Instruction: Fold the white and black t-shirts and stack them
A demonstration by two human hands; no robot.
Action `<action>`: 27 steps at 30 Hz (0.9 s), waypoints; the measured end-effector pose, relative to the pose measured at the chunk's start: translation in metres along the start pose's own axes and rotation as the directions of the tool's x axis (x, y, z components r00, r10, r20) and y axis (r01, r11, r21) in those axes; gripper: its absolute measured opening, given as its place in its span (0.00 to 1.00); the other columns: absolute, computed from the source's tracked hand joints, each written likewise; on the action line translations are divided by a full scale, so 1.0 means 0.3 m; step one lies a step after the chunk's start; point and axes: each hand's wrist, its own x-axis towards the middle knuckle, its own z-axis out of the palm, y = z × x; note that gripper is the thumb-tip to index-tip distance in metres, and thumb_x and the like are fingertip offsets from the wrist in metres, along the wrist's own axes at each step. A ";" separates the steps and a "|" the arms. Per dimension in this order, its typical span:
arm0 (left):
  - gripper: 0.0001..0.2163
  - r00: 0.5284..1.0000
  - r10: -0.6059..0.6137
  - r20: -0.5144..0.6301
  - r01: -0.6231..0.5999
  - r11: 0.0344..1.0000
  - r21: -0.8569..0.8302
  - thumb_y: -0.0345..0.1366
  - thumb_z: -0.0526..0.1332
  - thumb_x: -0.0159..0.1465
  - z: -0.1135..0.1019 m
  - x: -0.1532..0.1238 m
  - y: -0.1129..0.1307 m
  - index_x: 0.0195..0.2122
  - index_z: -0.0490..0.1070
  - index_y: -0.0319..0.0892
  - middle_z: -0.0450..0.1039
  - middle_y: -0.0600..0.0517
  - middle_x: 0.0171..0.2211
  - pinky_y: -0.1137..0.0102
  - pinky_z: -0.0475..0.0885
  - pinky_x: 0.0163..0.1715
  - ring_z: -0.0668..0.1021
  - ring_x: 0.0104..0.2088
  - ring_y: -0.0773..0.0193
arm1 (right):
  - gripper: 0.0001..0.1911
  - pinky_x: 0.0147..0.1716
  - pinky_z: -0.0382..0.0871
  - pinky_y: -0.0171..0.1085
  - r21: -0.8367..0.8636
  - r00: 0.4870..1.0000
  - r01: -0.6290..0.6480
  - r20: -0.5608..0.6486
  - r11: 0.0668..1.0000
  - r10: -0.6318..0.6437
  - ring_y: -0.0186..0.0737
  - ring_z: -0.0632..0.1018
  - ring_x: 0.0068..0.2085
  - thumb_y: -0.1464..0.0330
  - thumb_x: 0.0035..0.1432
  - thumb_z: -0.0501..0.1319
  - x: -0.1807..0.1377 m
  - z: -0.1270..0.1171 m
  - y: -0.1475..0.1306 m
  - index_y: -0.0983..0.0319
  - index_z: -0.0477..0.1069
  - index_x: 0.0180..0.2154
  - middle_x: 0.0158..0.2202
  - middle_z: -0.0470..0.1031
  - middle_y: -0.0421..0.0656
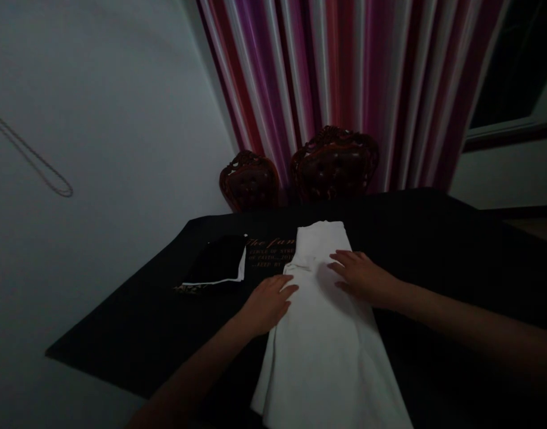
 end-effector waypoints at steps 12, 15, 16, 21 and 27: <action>0.12 0.877 -0.479 0.038 0.478 0.861 -0.173 0.42 0.54 0.66 -0.022 -0.409 0.282 0.30 0.68 0.42 0.70 0.50 0.33 0.68 0.66 0.39 0.73 0.37 0.60 | 0.14 0.37 0.74 0.48 -0.011 0.955 0.188 -0.233 0.982 -0.185 0.53 0.78 0.41 0.63 0.59 0.57 -0.550 -0.089 -0.412 0.61 0.73 0.45 0.45 0.76 0.50; 0.08 0.854 -0.509 0.112 0.520 0.822 -0.231 0.39 0.58 0.63 -0.004 -0.375 0.283 0.30 0.69 0.41 0.70 0.51 0.32 0.70 0.64 0.37 0.73 0.36 0.62 | 0.15 0.36 0.75 0.46 -0.011 0.957 0.160 -0.243 0.987 -0.158 0.51 0.78 0.40 0.65 0.58 0.57 -0.565 -0.059 -0.436 0.61 0.72 0.46 0.45 0.76 0.49; 0.08 0.839 -0.530 0.123 0.542 0.796 -0.270 0.38 0.57 0.63 -0.008 -0.368 0.277 0.29 0.68 0.41 0.70 0.52 0.31 0.71 0.63 0.35 0.73 0.34 0.63 | 0.16 0.36 0.75 0.46 -0.015 0.956 0.149 -0.254 0.989 -0.148 0.51 0.78 0.41 0.65 0.58 0.57 -0.571 -0.050 -0.442 0.61 0.72 0.47 0.45 0.76 0.49; 0.15 0.749 -0.644 0.157 0.656 0.688 -0.311 0.44 0.51 0.66 -0.045 -0.393 0.259 0.25 0.66 0.42 0.68 0.54 0.24 0.71 0.59 0.28 0.72 0.27 0.65 | 0.18 0.36 0.75 0.43 -0.078 0.930 0.128 -0.336 0.989 -0.148 0.49 0.78 0.42 0.63 0.60 0.56 -0.602 -0.030 -0.475 0.62 0.70 0.50 0.46 0.76 0.48; 0.08 0.736 -0.659 0.153 0.676 0.706 -0.210 0.33 0.53 0.63 0.004 -0.449 0.306 0.43 0.64 0.41 0.72 0.49 0.39 0.70 0.65 0.40 0.74 0.42 0.60 | 0.17 0.37 0.70 0.41 -0.201 0.884 0.139 -0.415 0.970 -0.213 0.46 0.76 0.41 0.64 0.67 0.48 -0.610 -0.005 -0.486 0.62 0.72 0.47 0.45 0.77 0.46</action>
